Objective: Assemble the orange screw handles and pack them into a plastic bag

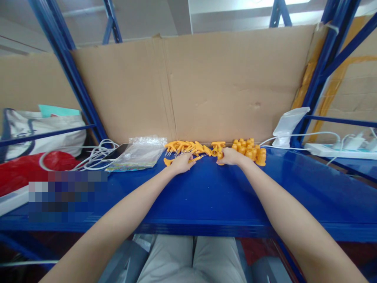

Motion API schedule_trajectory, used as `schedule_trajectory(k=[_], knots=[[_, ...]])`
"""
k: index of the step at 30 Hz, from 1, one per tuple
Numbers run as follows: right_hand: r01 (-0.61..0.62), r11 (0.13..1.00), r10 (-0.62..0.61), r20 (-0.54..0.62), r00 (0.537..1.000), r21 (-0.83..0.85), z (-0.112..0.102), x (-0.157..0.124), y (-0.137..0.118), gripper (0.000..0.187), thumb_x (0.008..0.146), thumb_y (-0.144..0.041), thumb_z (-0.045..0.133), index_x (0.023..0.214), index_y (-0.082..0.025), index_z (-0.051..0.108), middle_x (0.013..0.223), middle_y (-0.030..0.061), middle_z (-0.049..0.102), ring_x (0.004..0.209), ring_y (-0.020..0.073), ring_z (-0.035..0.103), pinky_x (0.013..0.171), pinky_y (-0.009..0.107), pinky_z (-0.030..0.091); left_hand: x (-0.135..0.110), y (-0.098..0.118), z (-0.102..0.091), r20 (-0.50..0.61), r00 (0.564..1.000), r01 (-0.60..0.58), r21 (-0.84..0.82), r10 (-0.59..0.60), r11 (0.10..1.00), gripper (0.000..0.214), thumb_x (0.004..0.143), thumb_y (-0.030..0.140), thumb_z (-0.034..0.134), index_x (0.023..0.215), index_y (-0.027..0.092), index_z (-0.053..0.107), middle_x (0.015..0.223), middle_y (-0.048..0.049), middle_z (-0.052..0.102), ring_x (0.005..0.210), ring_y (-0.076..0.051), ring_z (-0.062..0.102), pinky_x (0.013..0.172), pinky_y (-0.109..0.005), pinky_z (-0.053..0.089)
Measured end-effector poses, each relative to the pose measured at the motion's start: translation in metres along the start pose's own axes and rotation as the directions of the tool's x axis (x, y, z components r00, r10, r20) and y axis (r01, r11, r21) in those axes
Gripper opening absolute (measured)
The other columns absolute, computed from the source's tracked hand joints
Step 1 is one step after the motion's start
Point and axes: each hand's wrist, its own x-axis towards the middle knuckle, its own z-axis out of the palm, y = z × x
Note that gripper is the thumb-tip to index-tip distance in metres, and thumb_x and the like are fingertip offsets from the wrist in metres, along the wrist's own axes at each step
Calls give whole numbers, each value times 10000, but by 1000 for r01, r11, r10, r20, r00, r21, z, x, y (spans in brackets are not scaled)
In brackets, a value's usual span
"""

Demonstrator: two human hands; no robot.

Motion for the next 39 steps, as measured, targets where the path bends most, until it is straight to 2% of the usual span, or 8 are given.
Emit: schedule_trajectory(k=[4,7,11,16,23,31,36,39], knots=[[46,970,-70,-90,993,-238,-3,-5,-13,249,711,-111,583,955,-143,622,1002,110,688,910,232,637,733,273,444,0,-1,0,22,1000,0,-20,1,1000,190,881,307,511,958,162,607,996,-86,682,961,-225,632,796,-292,477],[92,951,-120,-79,990,-295,-4,-9,-19,347,743,-81,531,1069,-165,617,1150,121,662,1069,267,607,838,333,445,1,-2,0,15,1000,6,-43,-5,999,169,873,295,525,941,166,610,961,-75,686,942,-219,635,789,-286,472],[72,941,-111,-99,989,-331,-5,-12,-21,325,800,-83,466,1074,-162,623,1174,140,654,1116,287,592,859,383,455,1,-4,3,-4,1000,-4,-52,4,999,173,866,299,534,947,165,608,939,-71,684,936,-219,636,776,-281,470],[51,947,-96,-127,987,-316,-4,-8,-16,284,822,-95,477,1060,-134,626,1153,165,657,1073,275,618,872,364,466,2,-5,5,-15,1000,-22,-40,21,999,183,864,325,540,938,169,603,967,-75,680,935,-213,632,754,-272,470],[207,947,-245,-137,960,-246,5,2,-7,319,788,-82,535,1082,-151,635,1180,134,657,1123,244,596,952,335,446,2,-4,3,5,999,-47,-59,47,997,171,879,301,519,929,156,594,924,-80,685,921,-220,638,783,-293,469],[154,965,-203,-237,950,-212,8,11,7,306,760,-87,569,1051,-150,637,1136,133,676,1064,244,628,922,330,464,3,-5,6,-17,999,-35,-59,34,998,162,858,309,555,919,168,607,979,-79,676,945,-218,632,797,-287,473],[282,947,-310,-203,929,-155,10,11,3,309,759,-88,578,1047,-178,645,1123,96,686,1054,229,634,937,329,463,3,-4,5,-2,1000,-16,-56,16,998,153,853,300,572,916,167,614,995,-74,676,956,-214,626,802,-283,471],[251,951,-286,-202,937,-179,9,10,1,342,762,-70,569,1080,-172,640,1167,116,669,1096,245,617,958,349,454,2,-3,3,1,1000,-11,-62,11,998,155,856,299,568,919,167,620,999,-73,679,957,-211,626,808,-283,470]])
